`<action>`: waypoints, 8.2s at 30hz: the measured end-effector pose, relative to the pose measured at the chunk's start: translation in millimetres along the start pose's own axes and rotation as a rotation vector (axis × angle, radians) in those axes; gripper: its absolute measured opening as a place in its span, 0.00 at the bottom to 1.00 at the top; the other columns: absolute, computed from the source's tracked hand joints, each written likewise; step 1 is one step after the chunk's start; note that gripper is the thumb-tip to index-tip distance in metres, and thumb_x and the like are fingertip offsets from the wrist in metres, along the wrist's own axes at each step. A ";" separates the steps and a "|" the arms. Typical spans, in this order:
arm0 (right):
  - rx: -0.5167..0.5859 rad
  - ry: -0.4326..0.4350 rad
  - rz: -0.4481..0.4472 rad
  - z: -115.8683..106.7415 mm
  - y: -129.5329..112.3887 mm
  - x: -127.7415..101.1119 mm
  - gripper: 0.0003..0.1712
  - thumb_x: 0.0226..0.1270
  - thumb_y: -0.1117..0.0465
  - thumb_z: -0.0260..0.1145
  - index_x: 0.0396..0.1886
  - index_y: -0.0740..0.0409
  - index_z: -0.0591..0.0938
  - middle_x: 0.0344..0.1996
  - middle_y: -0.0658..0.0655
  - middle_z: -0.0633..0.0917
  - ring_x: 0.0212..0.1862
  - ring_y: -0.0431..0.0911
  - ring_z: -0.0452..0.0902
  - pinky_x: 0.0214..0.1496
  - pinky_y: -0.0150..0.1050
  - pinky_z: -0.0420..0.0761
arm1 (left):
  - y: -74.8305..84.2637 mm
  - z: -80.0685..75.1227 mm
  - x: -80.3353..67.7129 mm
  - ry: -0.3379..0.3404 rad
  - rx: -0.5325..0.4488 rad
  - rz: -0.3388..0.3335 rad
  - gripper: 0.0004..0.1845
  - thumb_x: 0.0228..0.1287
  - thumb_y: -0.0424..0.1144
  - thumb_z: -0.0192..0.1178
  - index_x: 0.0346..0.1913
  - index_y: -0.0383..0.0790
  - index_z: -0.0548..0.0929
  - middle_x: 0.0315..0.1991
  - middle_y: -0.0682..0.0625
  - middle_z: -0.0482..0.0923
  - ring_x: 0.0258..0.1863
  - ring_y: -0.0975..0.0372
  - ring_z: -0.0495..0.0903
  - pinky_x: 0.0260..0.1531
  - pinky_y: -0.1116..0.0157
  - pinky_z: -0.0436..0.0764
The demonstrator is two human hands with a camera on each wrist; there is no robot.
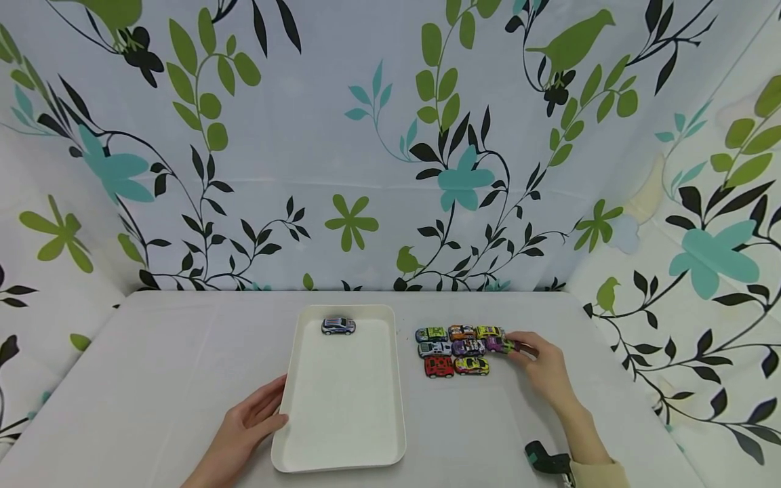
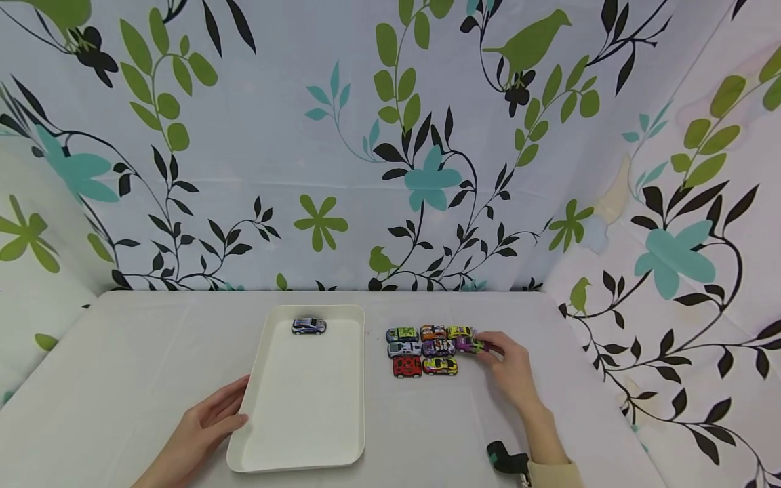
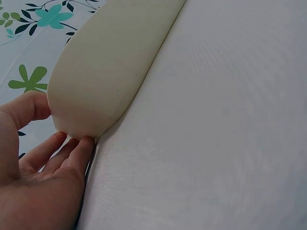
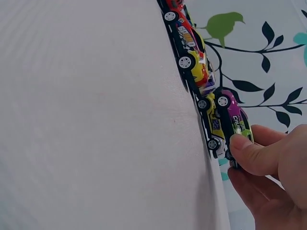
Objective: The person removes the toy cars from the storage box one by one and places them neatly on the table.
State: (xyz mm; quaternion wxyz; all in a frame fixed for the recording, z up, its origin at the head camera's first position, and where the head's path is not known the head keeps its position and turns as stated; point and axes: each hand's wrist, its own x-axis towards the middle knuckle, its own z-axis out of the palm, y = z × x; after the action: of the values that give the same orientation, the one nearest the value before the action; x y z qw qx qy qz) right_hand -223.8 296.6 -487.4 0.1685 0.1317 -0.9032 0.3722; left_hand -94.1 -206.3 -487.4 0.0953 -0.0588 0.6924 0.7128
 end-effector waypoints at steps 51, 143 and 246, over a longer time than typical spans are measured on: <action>0.026 0.002 0.100 7.6 2.5 0.1 0.21 0.58 0.72 0.73 0.53 0.60 0.84 0.52 0.59 0.84 0.57 0.57 0.81 0.60 0.43 0.80 | 0.4 3.1 -1.3 0.012 0.017 0.000 0.37 0.67 0.35 0.64 0.75 0.34 0.61 0.76 0.40 0.59 0.58 0.83 0.70 0.57 0.80 0.74; 0.095 -0.335 -0.095 194.5 -200.3 74.5 0.18 0.61 0.67 0.71 0.52 0.63 0.86 0.48 0.59 0.87 0.52 0.54 0.83 0.56 0.45 0.83 | -9.8 -0.3 -1.4 -0.016 -0.049 0.029 0.37 0.65 0.33 0.65 0.75 0.36 0.63 0.76 0.42 0.60 0.68 0.70 0.67 0.59 0.79 0.73; -0.093 -0.028 -0.078 -6.4 -11.6 -25.6 0.23 0.50 0.76 0.75 0.48 0.57 0.87 0.48 0.60 0.87 0.45 0.56 0.86 0.50 0.42 0.86 | -9.2 -0.4 -1.5 -0.012 -0.009 0.046 0.37 0.66 0.34 0.64 0.75 0.34 0.61 0.76 0.40 0.59 0.61 0.80 0.70 0.57 0.80 0.73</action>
State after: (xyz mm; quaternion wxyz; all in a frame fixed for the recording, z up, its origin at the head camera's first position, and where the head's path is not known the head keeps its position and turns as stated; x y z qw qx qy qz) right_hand -195.0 296.1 -486.1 0.1765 0.1642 -0.9158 0.3212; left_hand -90.6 -206.6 -496.1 0.0827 -0.0390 0.6897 0.7183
